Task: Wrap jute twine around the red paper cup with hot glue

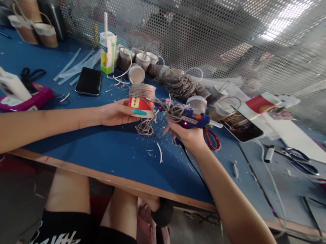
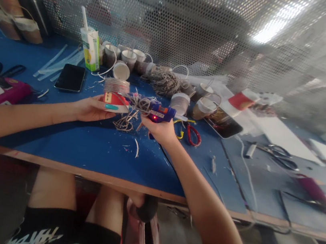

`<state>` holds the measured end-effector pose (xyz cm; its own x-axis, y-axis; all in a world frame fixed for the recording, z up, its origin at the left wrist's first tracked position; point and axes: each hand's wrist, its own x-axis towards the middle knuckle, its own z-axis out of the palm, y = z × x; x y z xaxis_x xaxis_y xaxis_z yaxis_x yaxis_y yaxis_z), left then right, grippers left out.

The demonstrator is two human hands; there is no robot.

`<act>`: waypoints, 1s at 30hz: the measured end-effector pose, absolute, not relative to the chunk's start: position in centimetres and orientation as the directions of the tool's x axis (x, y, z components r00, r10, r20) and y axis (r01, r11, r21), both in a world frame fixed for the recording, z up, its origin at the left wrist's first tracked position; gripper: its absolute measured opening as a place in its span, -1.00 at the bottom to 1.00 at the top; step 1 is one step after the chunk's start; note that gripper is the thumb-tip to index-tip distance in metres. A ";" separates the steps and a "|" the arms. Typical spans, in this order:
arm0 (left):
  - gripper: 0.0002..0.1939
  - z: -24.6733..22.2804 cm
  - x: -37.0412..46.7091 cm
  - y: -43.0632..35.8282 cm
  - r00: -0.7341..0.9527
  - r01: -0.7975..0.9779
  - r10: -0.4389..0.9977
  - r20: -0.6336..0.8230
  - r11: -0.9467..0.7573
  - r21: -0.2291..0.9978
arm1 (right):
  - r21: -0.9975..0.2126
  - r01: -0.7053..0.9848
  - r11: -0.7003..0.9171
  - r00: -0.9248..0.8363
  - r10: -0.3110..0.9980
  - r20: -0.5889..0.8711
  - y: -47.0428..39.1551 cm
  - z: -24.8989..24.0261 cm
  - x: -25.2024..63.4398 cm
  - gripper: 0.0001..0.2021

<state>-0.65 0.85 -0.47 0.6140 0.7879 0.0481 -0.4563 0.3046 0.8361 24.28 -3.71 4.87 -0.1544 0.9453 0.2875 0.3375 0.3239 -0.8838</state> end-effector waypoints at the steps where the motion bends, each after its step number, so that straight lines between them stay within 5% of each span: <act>1: -0.56 -0.4 -0.6 0.8 0.614 -0.456 0.788 0.048 0.304 0.836 | -0.882 0.326 0.339 -0.156 0.940 0.304 -3.8 5.0 24.2 -0.79; 30: -0.58 -0.6 -0.8 1.1 0.614 -0.467 0.785 0.080 0.279 0.839 | -0.898 0.260 0.355 -0.176 0.932 0.318 -3.4 4.8 24.3 -0.88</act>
